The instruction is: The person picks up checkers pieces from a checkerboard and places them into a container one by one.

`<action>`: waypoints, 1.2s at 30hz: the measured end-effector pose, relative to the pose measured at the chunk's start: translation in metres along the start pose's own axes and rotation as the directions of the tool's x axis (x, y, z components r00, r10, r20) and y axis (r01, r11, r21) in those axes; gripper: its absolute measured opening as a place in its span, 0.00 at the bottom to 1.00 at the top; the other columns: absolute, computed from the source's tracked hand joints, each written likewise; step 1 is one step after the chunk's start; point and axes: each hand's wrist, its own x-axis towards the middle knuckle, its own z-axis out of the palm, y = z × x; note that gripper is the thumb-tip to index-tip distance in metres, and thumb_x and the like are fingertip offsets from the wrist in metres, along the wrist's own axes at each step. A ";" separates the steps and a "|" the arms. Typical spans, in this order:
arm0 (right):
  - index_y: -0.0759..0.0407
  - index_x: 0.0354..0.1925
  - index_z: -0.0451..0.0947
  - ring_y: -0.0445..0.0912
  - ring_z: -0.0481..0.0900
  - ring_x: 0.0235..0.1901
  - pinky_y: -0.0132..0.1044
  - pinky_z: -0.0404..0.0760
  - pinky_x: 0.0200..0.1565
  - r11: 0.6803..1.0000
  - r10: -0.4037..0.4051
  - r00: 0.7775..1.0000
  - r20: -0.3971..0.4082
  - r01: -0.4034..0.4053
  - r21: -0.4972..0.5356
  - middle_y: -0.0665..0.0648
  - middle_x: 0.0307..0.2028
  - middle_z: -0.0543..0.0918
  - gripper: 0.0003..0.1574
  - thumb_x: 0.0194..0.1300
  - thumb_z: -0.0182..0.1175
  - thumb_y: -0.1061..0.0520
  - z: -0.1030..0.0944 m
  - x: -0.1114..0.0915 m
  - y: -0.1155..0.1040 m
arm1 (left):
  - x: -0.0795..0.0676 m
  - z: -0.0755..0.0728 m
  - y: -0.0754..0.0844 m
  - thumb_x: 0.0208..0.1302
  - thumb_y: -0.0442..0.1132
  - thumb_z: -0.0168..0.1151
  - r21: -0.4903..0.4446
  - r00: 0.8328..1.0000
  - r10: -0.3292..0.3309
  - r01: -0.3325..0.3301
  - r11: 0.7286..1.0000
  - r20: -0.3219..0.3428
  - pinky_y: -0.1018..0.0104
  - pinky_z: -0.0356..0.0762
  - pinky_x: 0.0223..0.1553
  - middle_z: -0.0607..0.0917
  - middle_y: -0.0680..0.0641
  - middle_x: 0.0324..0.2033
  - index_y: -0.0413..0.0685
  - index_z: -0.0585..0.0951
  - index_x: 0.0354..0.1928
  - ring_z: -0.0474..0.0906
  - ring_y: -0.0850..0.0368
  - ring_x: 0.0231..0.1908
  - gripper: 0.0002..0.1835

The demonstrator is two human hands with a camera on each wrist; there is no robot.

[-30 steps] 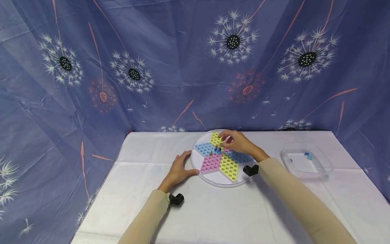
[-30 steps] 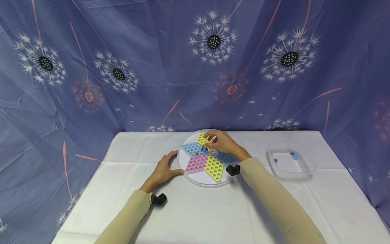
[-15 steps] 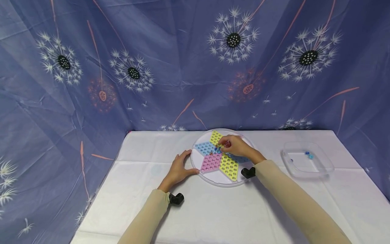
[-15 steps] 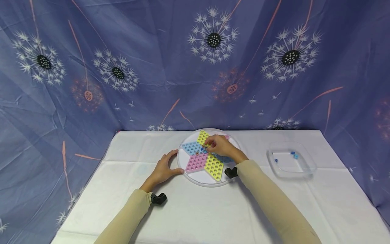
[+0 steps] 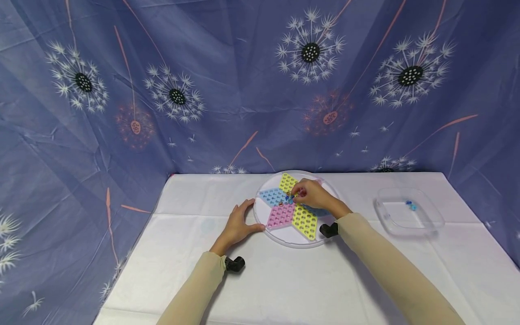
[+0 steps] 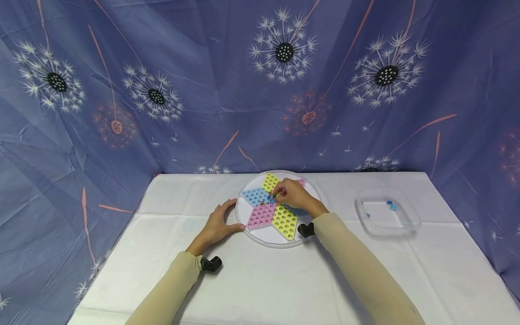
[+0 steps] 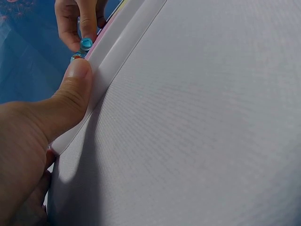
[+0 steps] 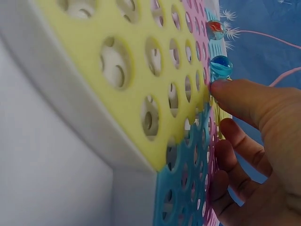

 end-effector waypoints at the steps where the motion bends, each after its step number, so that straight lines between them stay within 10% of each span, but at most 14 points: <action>1: 0.57 0.42 0.88 0.46 0.75 0.37 0.39 0.77 0.41 1.000 -0.005 1.000 -0.002 0.005 -0.001 0.54 0.40 0.81 0.08 0.63 0.72 0.60 0.001 0.000 0.001 | 0.000 0.000 0.000 0.52 0.49 0.82 -0.002 1.000 -0.005 0.005 1.000 0.001 0.36 0.49 0.77 0.66 0.39 0.75 0.47 0.67 0.76 0.50 0.27 0.76 0.51; 36: 0.55 0.42 0.88 0.46 0.79 0.38 0.43 0.81 0.44 0.999 -0.004 0.995 0.102 0.009 -0.044 0.53 0.40 0.84 0.07 0.64 0.72 0.59 -0.018 0.003 -0.010 | -0.002 -0.001 0.003 0.52 0.49 0.82 -0.013 1.000 -0.020 0.020 1.000 0.009 0.35 0.50 0.76 0.65 0.39 0.75 0.46 0.67 0.76 0.49 0.26 0.76 0.51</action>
